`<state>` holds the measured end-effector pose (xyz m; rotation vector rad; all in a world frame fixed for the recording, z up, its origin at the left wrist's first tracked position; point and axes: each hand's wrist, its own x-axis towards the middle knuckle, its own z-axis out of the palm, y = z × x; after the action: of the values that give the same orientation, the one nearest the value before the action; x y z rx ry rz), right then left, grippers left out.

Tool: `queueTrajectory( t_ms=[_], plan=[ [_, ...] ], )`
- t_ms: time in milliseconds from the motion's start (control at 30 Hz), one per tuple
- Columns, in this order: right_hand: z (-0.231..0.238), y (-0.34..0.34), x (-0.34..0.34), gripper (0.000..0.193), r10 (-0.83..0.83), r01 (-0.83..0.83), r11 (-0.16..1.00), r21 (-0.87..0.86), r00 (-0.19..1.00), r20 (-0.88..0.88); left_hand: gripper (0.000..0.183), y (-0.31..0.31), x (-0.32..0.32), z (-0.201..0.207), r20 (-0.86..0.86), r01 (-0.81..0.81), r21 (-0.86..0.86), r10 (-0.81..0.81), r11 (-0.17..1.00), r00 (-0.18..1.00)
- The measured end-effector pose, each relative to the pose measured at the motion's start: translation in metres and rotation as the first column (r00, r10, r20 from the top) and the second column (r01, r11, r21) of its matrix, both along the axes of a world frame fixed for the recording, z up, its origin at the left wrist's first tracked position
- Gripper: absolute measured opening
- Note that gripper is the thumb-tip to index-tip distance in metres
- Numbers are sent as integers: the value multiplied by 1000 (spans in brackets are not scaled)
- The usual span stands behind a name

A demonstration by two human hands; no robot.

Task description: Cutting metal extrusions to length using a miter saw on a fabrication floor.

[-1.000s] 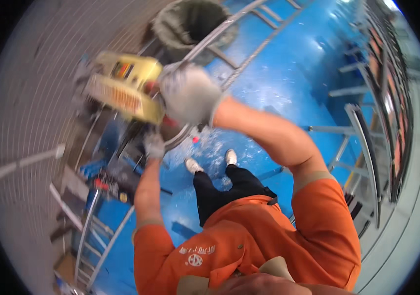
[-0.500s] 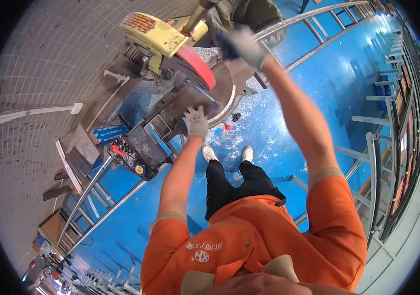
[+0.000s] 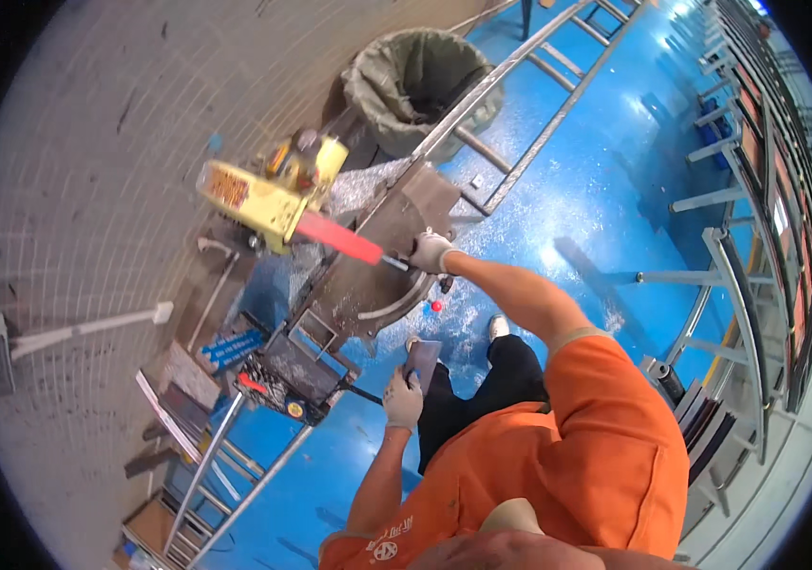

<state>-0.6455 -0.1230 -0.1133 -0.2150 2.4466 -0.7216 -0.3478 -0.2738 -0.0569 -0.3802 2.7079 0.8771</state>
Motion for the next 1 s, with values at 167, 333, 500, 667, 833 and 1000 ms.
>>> queueTrajectory(
  t_ms=[167, 333, 500, 667, 833, 1000],
  plan=[
    [117, 111, -93, 49, -444, 340, 864, -371, 862, -245, 29, 72, -79, 30, 123, -54, 242, 24, 969, 992],
    [146, 236, -76, 54, -155, 69, 983, -169, 805, -573, 35, 166, -189, 22, 190, -59, 501, -43, 863, 981],
    [134, 372, 5, 59, -602, 554, 768, -322, 796, -65, 39, 330, -305, 72, 151, 134, 686, -320, 716, 935],
    [170, 516, 23, 44, -582, 857, 8, -515, 422, 695, 47, 484, -370, 116, 124, 252, 779, -535, 574, 836],
    [157, 630, -4, 33, -722, 653, -429, -624, 168, 672, 68, 660, -424, 138, -67, 777, 534, -900, 332, 430],
    [121, 757, -41, 33, -772, 256, -632, -732, -127, 623, 76, 808, -468, 146, -155, 966, -247, -981, -77, -118]
  ],
)
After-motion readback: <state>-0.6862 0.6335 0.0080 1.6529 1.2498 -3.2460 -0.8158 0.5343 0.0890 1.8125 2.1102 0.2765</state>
